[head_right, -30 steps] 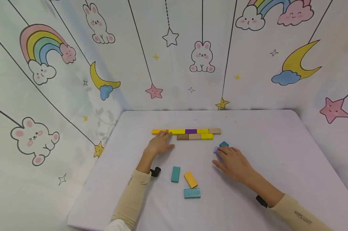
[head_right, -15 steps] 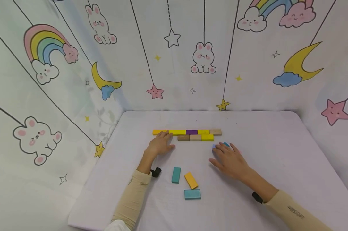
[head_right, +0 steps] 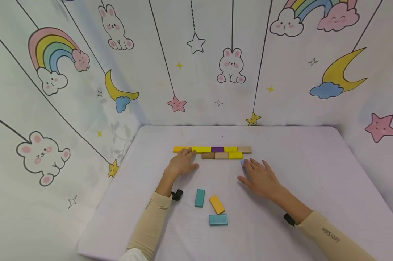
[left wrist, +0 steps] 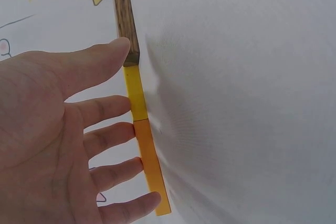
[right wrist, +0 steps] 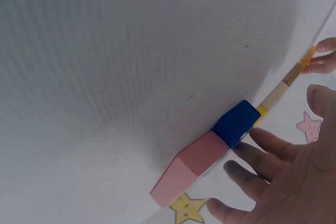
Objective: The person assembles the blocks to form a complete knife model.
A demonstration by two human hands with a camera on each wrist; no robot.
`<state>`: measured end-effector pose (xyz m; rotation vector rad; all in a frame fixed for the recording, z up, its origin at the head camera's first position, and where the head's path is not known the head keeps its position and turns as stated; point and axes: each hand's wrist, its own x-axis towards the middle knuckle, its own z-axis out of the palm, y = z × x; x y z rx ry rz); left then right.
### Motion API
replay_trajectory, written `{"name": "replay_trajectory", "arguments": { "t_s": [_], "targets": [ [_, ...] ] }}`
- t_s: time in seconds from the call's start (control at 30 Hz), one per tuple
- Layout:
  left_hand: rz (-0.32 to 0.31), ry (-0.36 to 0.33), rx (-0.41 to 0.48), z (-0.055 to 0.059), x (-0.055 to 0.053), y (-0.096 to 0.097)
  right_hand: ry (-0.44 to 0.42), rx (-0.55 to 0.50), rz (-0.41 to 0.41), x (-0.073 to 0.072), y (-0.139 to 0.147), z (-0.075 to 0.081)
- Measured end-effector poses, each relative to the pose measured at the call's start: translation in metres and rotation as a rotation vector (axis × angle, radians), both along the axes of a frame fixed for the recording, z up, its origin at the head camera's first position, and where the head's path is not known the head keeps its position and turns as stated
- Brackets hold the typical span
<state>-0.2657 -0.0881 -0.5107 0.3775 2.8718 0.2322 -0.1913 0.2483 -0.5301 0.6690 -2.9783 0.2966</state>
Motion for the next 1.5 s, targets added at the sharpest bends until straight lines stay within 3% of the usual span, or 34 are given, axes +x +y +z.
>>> {"name": "replay_trajectory", "arguments": {
  "t_s": [0.4,0.73,1.5],
  "targets": [
    [0.016,-0.034,0.018,-0.003,-0.005,0.0,0.021,0.023,-0.034,-0.007,0.003,0.0],
    [-0.007,-0.008,-0.021,-0.01,-0.009,-0.002,-0.02,0.018,-0.04,-0.015,0.004,0.001],
    [-0.002,0.007,-0.006,0.0,0.0,0.0,-0.023,-0.01,-0.048,-0.024,0.001,-0.002]
  ]
}}
